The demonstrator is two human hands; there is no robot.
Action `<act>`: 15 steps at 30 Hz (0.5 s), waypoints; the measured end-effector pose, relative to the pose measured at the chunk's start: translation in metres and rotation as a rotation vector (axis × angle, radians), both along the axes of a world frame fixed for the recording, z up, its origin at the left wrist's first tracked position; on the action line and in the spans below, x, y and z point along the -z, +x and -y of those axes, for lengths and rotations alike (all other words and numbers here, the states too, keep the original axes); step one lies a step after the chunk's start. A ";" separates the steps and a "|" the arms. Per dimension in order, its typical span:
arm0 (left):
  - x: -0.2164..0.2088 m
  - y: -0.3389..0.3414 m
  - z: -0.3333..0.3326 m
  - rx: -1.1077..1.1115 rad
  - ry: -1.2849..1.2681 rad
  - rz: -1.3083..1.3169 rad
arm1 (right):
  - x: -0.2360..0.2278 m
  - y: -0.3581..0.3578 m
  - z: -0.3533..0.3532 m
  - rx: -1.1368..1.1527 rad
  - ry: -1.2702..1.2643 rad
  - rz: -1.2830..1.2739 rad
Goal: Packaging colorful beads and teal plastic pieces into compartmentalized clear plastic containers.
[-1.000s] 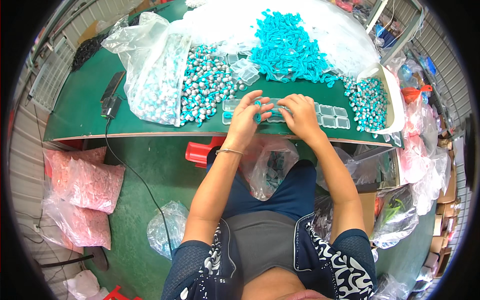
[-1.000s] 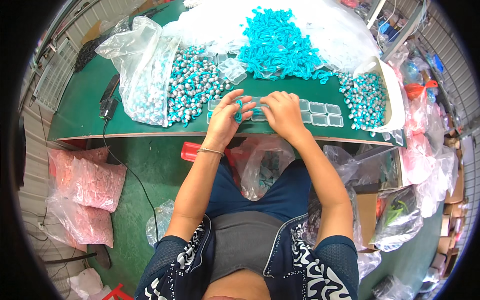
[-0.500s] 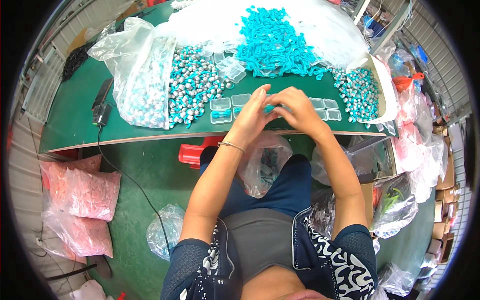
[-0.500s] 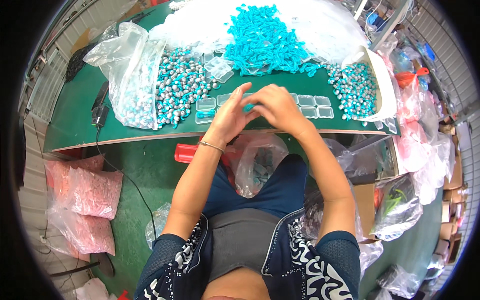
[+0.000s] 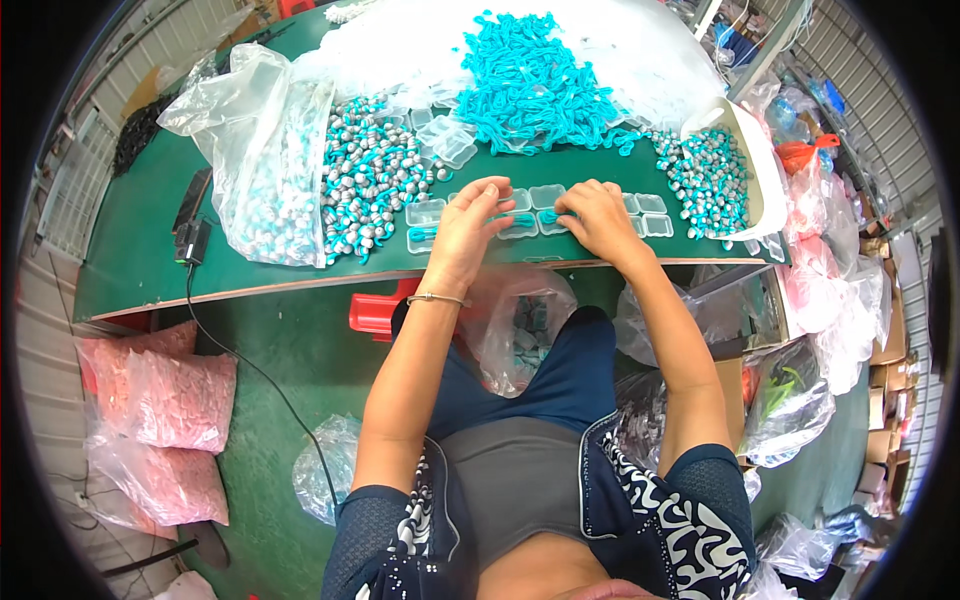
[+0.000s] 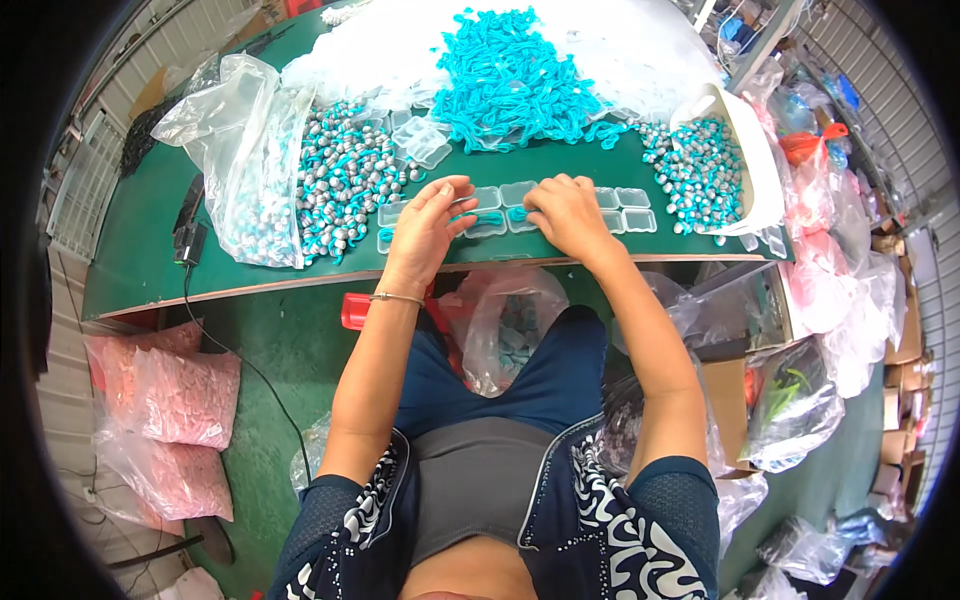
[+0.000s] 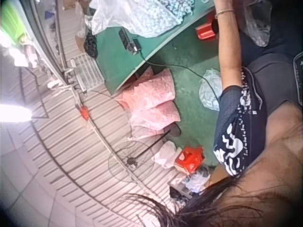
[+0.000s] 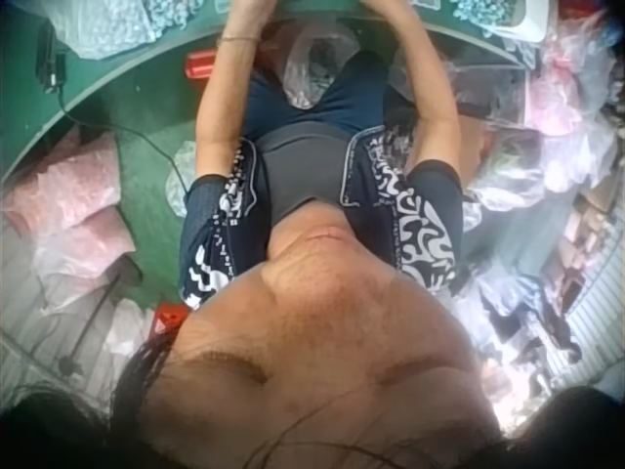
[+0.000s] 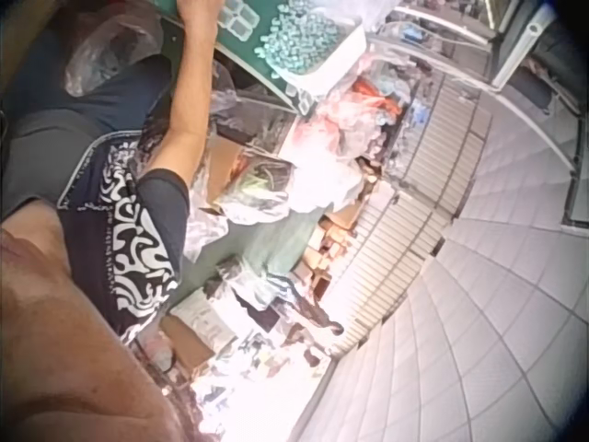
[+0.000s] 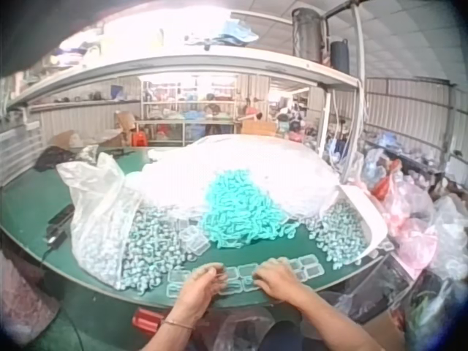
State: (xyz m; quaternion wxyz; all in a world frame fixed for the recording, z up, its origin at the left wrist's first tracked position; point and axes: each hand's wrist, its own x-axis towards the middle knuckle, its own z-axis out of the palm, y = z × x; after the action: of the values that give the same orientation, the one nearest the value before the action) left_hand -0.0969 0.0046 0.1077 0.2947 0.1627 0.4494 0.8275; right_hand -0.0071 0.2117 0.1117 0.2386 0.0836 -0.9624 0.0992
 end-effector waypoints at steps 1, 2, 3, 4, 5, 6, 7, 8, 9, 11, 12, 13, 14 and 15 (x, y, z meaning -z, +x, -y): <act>0.001 -0.001 0.000 0.002 -0.001 -0.011 | 0.002 0.000 0.000 0.009 0.022 -0.015; 0.001 -0.001 0.001 -0.002 -0.007 -0.018 | 0.003 0.000 0.001 0.018 0.043 -0.030; 0.000 -0.001 0.001 -0.007 -0.013 -0.024 | 0.004 0.001 0.000 0.019 0.046 -0.027; 0.000 -0.001 0.002 -0.012 -0.018 -0.029 | 0.004 0.001 -0.001 0.020 0.050 -0.023; -0.001 0.000 0.003 -0.017 -0.031 -0.041 | 0.005 0.001 -0.001 0.020 0.053 -0.019; -0.003 0.000 0.003 -0.022 -0.044 -0.054 | 0.003 0.000 -0.001 0.022 0.027 -0.030; -0.003 0.000 0.003 -0.028 -0.056 -0.067 | 0.001 0.000 0.000 0.024 0.001 -0.041; -0.002 -0.001 0.003 -0.028 -0.053 -0.069 | -0.001 -0.002 0.000 0.025 -0.026 -0.051; -0.001 -0.003 0.003 -0.029 -0.052 -0.073 | -0.004 -0.006 0.001 0.037 -0.062 -0.053; 0.001 -0.004 0.004 -0.035 -0.050 -0.076 | -0.010 -0.025 0.001 0.061 -0.133 -0.057; 0.001 -0.005 0.003 -0.037 -0.051 -0.081 | -0.008 -0.038 -0.002 0.065 -0.113 -0.032; -0.001 -0.006 0.002 -0.039 -0.052 -0.089 | -0.006 -0.051 -0.003 0.082 -0.099 -0.056; -0.001 -0.006 0.001 -0.034 -0.054 -0.088 | -0.003 -0.064 -0.001 0.100 -0.085 -0.079; 0.000 -0.007 0.002 -0.034 -0.056 -0.089 | -0.001 -0.077 -0.001 0.113 -0.070 -0.104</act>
State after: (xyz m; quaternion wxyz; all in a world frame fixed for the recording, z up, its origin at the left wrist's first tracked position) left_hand -0.1039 0.0029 0.1078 0.2648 0.1834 0.4876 0.8115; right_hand -0.0844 0.2124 0.1122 0.2962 0.0258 -0.9478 0.1148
